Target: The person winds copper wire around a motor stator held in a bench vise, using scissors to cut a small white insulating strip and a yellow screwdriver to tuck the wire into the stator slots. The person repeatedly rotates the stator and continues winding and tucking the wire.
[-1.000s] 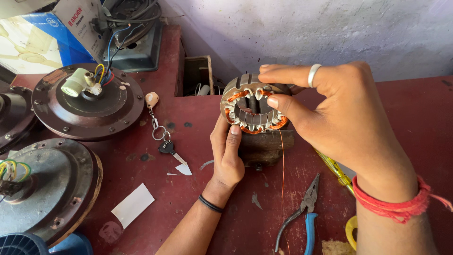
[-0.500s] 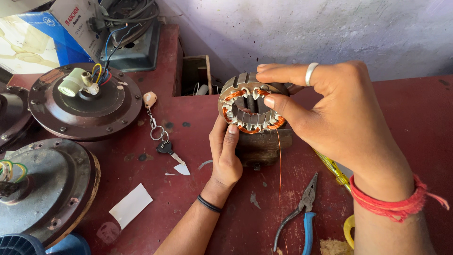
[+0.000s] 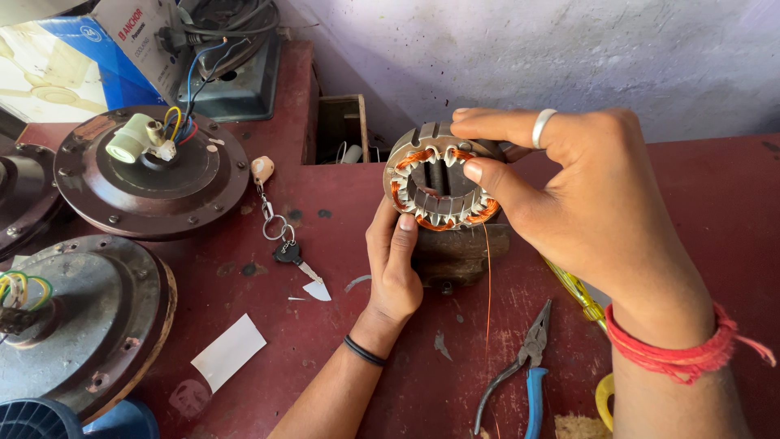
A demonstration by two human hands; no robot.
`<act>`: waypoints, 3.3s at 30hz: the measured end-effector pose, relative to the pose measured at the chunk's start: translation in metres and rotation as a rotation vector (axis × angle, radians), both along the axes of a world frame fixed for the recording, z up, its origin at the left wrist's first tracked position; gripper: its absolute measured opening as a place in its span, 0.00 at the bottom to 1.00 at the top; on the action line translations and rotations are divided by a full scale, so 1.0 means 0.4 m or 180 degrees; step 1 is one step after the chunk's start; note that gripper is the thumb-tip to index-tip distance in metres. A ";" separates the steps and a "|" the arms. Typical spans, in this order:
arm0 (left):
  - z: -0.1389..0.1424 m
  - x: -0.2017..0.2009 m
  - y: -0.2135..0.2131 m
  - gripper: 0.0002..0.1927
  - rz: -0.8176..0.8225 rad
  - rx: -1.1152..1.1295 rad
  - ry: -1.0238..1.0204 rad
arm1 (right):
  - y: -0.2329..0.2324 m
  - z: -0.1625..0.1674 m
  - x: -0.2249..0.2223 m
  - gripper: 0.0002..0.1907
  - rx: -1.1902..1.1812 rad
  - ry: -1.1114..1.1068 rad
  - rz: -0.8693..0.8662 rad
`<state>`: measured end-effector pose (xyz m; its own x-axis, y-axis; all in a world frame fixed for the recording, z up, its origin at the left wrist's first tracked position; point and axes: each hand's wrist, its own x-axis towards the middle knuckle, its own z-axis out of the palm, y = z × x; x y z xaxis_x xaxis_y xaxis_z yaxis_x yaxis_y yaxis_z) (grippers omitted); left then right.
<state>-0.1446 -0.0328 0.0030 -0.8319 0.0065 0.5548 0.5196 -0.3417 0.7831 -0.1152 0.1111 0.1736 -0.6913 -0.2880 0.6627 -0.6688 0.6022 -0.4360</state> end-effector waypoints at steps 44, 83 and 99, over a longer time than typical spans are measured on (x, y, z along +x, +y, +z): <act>0.039 0.020 -0.012 0.19 0.0873 -0.0927 0.0536 | 0.078 -0.032 -0.038 0.20 -0.0297 -0.0922 -0.0102; 0.045 0.030 -0.021 0.30 0.1541 -0.1395 0.0857 | 0.104 -0.059 -0.061 0.29 -0.0099 -0.2298 -0.0019; 0.047 0.031 -0.017 0.41 0.1593 -0.1525 0.0887 | 0.085 -0.050 -0.056 0.24 0.0103 -0.2256 -0.0436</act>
